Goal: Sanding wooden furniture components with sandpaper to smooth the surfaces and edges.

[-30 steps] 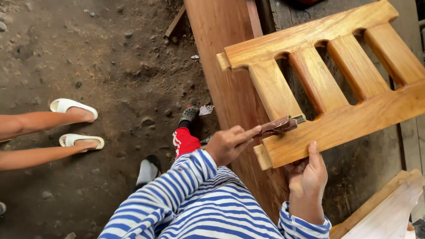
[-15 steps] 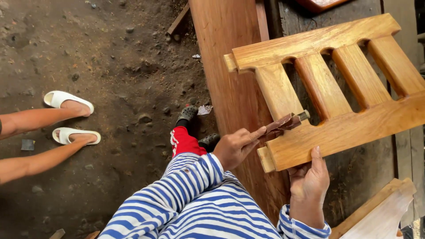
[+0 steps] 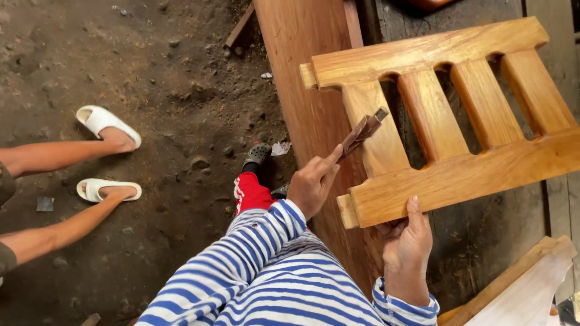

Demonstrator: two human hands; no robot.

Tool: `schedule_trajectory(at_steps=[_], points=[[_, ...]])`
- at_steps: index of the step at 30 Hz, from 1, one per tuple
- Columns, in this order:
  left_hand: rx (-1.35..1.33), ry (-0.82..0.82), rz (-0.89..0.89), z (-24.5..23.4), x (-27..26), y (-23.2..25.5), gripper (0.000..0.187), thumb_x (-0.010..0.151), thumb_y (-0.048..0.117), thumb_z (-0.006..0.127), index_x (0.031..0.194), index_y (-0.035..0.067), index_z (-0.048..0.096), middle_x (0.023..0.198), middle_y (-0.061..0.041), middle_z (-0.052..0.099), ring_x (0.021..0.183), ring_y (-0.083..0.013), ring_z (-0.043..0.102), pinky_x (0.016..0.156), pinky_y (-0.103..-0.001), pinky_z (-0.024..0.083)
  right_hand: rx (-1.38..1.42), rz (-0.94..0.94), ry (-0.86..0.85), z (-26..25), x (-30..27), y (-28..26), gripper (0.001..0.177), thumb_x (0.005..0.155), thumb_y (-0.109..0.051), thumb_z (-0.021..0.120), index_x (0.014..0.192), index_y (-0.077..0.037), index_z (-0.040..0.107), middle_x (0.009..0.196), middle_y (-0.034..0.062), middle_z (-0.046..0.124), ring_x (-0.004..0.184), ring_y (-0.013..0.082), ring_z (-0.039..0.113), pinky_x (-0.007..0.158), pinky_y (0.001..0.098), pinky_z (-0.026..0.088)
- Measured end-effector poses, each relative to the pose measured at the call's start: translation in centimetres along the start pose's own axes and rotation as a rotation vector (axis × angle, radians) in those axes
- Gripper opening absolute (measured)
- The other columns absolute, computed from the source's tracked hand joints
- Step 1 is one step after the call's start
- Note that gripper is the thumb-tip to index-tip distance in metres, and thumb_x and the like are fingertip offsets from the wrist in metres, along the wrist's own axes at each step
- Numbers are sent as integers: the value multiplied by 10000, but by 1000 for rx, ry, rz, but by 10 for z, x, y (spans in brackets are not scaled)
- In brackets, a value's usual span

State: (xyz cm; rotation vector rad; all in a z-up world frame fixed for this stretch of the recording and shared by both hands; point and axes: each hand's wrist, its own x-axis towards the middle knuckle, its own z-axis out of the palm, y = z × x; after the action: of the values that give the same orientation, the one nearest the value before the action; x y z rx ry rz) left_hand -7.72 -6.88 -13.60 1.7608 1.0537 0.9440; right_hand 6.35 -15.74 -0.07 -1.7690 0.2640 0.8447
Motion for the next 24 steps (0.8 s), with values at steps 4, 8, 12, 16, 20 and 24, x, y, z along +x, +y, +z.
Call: schedule_trajectory(at_steps=[4,8,12,16,20,24], points=[[174,3,186,-3,5,-25,494,1094,186,617,1551,231,433,883,-43,553,618,-200,555,577,-371,520,-3,-26,-34,8,-8,-5,577,854,-428,655,1387,-232,557,1252,33,602,1145,237,613,749,440,602],[274,111,-30,1,64,-63,475,1110,263,569,1557,329,426,770,-31,383,551,-218,441,524,-418,418,38,-46,-74,10,-5,1,557,844,-415,682,1353,-216,576,1230,30,629,1133,234,634,718,437,614],[656,80,204,-22,105,-86,525,1105,155,619,1569,263,397,752,25,440,499,-96,395,422,-245,535,32,0,-100,18,-6,7,542,875,-387,647,1380,-214,554,1210,58,607,1110,234,603,779,511,612],[785,201,185,-11,109,-89,617,1040,107,679,1549,352,431,789,-10,415,511,-203,507,461,-405,539,7,48,-128,26,-10,7,574,896,-377,619,1436,-211,516,1240,68,600,1129,248,606,827,493,609],[458,85,-132,-17,96,-32,449,1090,341,564,1525,349,454,761,-20,431,494,-219,502,424,-408,497,20,63,-148,26,-4,12,566,896,-360,625,1432,-211,520,1236,55,607,1105,248,612,822,489,607],[30,-95,-188,-36,65,-2,441,1076,270,528,1515,275,480,768,-108,580,681,-262,597,660,-384,453,33,40,-137,30,-6,10,515,928,-342,609,1418,-202,535,1228,50,619,1096,233,622,783,485,618]])
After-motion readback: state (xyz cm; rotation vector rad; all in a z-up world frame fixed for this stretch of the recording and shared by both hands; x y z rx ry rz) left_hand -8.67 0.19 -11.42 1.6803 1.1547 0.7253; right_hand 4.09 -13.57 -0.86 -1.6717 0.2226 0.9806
